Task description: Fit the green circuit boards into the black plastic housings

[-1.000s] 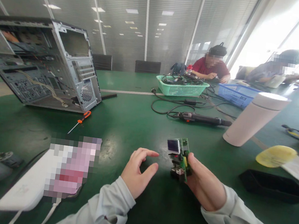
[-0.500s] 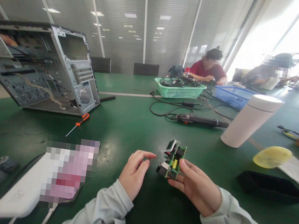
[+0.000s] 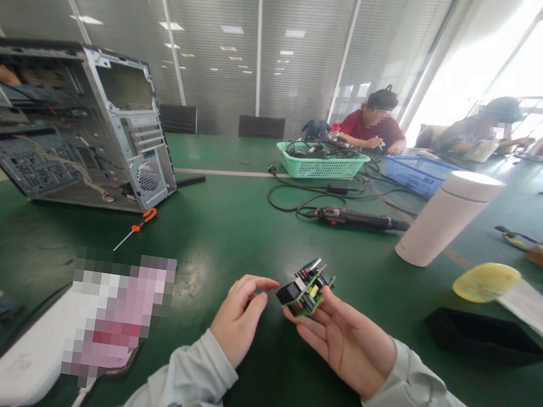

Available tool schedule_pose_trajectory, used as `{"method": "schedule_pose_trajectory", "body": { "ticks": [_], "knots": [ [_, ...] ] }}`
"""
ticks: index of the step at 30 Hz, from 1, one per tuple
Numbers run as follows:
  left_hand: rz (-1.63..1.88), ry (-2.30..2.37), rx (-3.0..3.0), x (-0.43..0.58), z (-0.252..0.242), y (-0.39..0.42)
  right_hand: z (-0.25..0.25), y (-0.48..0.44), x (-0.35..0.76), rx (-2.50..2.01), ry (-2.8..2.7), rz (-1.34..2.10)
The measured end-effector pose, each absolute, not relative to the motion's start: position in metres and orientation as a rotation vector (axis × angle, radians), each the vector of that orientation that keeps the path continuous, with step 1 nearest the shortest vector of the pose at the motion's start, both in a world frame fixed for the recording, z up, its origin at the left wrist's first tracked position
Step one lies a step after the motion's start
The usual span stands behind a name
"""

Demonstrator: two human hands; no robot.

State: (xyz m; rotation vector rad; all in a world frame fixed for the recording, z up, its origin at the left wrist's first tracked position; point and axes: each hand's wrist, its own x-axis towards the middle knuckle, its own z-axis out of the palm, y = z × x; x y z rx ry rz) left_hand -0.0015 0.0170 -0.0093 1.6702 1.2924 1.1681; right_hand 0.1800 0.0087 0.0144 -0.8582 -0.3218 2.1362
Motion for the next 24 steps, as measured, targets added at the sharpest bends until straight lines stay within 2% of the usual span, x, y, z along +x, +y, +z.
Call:
{"method": "schedule_pose_trajectory", "body": {
  "ticks": [5, 14, 17, 20, 24],
  "knots": [
    [1.182, 1.289, 1.666, -0.001, -0.008, 0.017, 0.007, 0.008, 0.183, -0.719, -0.445, 2.102],
    [1.147, 1.28, 1.69, 0.001, -0.011, 0.016, 0.013, 0.004, 0.175, -0.889, -0.549, 1.907],
    [1.138, 1.292, 1.681, 0.001, -0.01, 0.015, 0.013, 0.006, 0.177, -0.974, -0.737, 1.801],
    [1.151, 1.33, 1.644, 0.0, -0.01, 0.015, 0.014, 0.009, 0.188, -1.126, -1.232, 1.402],
    [1.202, 1.402, 1.585, -0.002, -0.011, 0.017, 0.021, 0.013, 0.208, -1.214, -1.93, 0.389]
  ]
}}
